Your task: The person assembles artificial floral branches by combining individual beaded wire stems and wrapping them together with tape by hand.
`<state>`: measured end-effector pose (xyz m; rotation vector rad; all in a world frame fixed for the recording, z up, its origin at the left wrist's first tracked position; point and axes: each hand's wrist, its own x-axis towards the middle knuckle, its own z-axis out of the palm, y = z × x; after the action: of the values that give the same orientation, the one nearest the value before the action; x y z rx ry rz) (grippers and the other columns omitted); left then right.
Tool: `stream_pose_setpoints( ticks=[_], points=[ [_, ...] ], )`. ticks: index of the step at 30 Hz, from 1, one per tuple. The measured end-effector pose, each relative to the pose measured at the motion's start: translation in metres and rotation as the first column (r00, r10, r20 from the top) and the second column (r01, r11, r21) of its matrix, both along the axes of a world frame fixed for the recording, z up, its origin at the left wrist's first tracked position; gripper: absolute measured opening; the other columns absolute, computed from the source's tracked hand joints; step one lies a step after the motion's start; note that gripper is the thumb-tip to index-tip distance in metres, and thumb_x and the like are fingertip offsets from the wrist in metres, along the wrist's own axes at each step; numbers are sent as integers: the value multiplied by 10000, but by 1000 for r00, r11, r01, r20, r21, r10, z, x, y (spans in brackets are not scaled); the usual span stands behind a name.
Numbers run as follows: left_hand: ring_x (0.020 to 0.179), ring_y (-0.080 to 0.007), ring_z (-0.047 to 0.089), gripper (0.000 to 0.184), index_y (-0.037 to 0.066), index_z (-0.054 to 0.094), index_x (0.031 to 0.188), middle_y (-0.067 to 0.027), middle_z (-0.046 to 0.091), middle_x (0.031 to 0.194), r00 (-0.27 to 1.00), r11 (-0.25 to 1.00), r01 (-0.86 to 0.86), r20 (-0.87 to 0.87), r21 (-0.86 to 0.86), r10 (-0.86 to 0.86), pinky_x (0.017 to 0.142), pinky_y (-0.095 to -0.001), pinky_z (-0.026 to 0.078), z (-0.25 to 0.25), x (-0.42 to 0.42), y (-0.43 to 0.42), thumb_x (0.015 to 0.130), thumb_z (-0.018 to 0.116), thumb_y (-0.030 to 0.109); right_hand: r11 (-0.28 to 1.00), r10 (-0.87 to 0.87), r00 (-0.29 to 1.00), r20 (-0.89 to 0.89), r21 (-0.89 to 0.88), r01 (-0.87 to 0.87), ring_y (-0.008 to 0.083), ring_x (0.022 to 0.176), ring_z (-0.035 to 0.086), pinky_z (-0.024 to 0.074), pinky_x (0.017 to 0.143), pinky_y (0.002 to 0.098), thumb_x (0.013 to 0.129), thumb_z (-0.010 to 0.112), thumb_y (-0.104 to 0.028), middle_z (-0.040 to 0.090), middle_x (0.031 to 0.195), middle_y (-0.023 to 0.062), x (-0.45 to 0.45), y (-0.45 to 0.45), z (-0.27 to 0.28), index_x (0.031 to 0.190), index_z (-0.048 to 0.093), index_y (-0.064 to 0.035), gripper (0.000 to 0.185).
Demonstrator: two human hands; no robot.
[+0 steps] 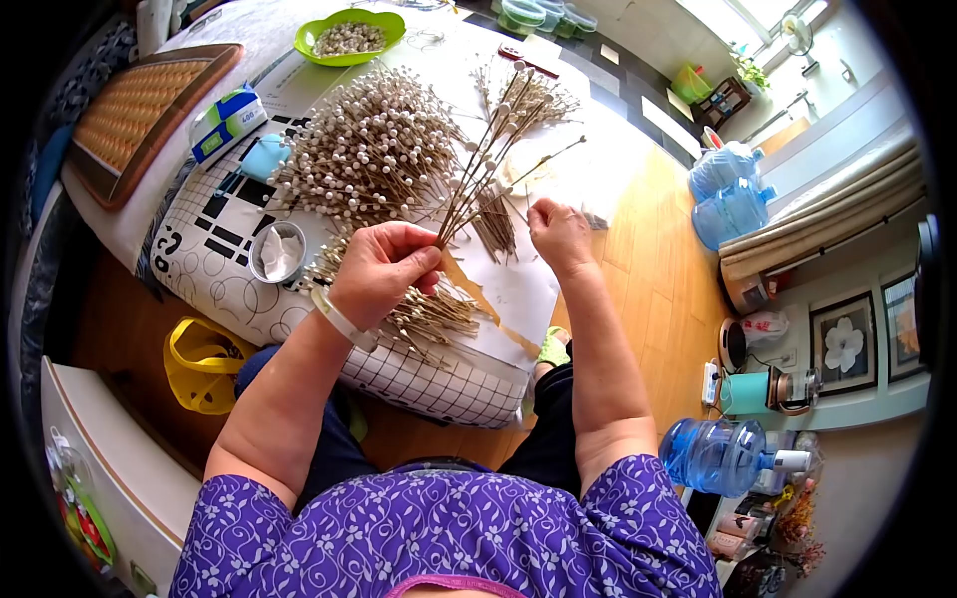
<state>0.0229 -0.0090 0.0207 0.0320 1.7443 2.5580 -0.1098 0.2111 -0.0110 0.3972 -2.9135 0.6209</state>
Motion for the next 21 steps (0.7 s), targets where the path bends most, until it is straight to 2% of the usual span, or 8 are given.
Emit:
stream_pose_setpoints(
  ticks=[1,3,4,7,9,14,17,21],
  points=[
    [567,-99,567,86,-26,574,889,-80,609,730,1000,1000,0,-3,2,0,528,-215,487,-1,0,0,806,552,-10,1000,0,1000,-3,2,0,284,762,594,452,700,379,794,527,-215,620,730,136,2,0,5,805,621,-83,163],
    [567,-99,566,87,-27,574,889,-79,607,729,1000,1000,-8,8,13,8,531,-216,490,-2,-2,0,807,551,-10,933,9,978,208,-354,67,304,720,589,447,666,387,841,485,-202,602,680,154,7,-2,17,830,567,-73,154],
    [568,-98,567,89,-24,575,890,-75,606,729,1000,999,-5,16,32,4,534,-216,495,-2,-2,-1,805,553,-14,969,52,998,-31,-241,-58,320,677,587,445,643,387,867,457,-189,599,678,160,3,-2,15,854,543,-66,150],
    [574,-98,572,86,-21,575,887,-73,605,732,1000,999,-9,25,31,8,537,-215,500,-1,-3,-2,802,558,-15,985,17,988,-153,-166,-43,345,699,594,462,679,399,857,467,-183,608,724,170,-15,8,28,853,544,-57,147],
    [577,-99,575,85,-20,574,884,-72,607,740,1000,998,-6,21,57,5,538,-212,501,-3,-3,-2,799,564,-14,994,70,977,-199,99,-50,339,733,596,465,710,396,811,423,-81,617,756,165,-35,13,33,845,555,-72,136],
    [571,-96,576,87,-20,569,891,-76,611,744,999,998,-9,35,56,7,538,-211,503,0,-4,-5,805,560,-6,862,267,947,-178,484,-152,299,802,594,462,705,397,775,411,-72,615,835,134,-78,3,54,846,560,-102,168],
    [573,-92,578,88,-23,567,892,-76,612,737,999,999,-3,38,43,1,536,-207,503,1,-4,-6,807,560,-1,739,266,964,-28,647,-185,293,775,601,468,685,397,779,422,-85,613,801,134,-85,-22,70,830,568,-102,156],
    [568,-92,576,94,-27,567,897,-81,616,748,999,998,1,51,64,-4,532,-204,499,3,-4,-7,807,562,1,659,364,924,117,669,-344,275,781,601,472,677,375,757,486,-100,616,828,118,-95,-40,68,749,604,-90,119]
  ],
)
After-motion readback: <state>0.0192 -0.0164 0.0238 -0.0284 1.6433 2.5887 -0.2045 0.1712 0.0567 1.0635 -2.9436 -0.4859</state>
